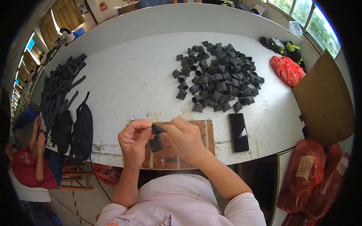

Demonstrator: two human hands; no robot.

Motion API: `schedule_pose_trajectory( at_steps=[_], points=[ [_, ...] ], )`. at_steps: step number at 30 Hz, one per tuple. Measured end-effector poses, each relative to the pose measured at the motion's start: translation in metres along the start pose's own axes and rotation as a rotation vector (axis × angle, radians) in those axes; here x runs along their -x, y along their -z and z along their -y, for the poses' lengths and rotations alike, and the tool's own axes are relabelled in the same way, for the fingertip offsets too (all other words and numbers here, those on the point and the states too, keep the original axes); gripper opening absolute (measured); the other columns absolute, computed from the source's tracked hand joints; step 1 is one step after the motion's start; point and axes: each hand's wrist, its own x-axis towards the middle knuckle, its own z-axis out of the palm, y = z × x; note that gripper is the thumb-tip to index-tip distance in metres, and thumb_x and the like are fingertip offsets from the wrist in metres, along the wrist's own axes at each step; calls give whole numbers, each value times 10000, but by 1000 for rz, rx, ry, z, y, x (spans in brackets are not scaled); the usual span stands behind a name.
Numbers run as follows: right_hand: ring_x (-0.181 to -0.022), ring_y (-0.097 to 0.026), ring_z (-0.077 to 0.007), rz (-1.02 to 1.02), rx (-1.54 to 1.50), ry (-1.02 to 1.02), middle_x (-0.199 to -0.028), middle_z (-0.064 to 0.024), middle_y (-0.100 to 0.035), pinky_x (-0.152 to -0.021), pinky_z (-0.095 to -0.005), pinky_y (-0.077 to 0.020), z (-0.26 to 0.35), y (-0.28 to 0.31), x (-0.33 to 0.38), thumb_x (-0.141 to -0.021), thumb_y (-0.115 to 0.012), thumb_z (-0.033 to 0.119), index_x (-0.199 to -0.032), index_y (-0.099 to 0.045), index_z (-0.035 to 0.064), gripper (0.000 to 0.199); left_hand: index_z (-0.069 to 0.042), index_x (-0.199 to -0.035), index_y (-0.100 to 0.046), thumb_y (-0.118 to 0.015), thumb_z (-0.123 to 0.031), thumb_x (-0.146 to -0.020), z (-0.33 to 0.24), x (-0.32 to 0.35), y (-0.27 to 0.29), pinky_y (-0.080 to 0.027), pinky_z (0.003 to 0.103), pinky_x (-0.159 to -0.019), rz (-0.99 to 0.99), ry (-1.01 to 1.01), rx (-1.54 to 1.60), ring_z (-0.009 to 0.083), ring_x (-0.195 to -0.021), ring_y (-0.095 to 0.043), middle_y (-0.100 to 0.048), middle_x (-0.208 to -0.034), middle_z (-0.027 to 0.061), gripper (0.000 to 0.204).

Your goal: The worker is assembling or preparing small black foam blocks using a wooden stick for alignment or application.

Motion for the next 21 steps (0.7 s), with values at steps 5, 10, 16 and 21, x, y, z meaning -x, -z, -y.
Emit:
schedule_pose_trajectory(
  at_steps=[5,10,16,21],
  points=[
    [-637,-519,-249,27,-17,-64,-680,-79,-489,-535,-339,-427,8,4,-3,-697,-620,71,-833,-565,29,153,43,-946,-588,-537,43,-783,-15,-10,1,-400,241,-803,242,-90,-12,127,-872,-512,-559,-953,89,170],
    [-631,-513,-252,43,-84,-64,-681,-87,-488,-536,-338,-420,7,5,-6,-703,-616,60,-844,-564,22,155,49,-959,-583,-522,58,-783,-16,-13,0,-422,227,-745,238,-247,-134,120,-813,-528,-559,-924,96,187],
    [-636,-513,-254,18,-38,-47,-693,-92,-497,-533,-333,-420,0,-7,4,-701,-621,62,-856,-551,19,176,33,-911,-607,-508,54,-804,-13,-9,-4,-425,205,-712,186,-176,-181,109,-784,-528,-568,-896,82,147],
    [-641,-528,-258,23,-4,-68,-705,-91,-513,-538,-334,-430,11,-1,1,-705,-627,74,-865,-553,34,181,41,-912,-593,-537,13,-816,-17,-7,-8,-414,203,-715,154,-189,-171,103,-774,-518,-567,-898,85,115]
  ],
)
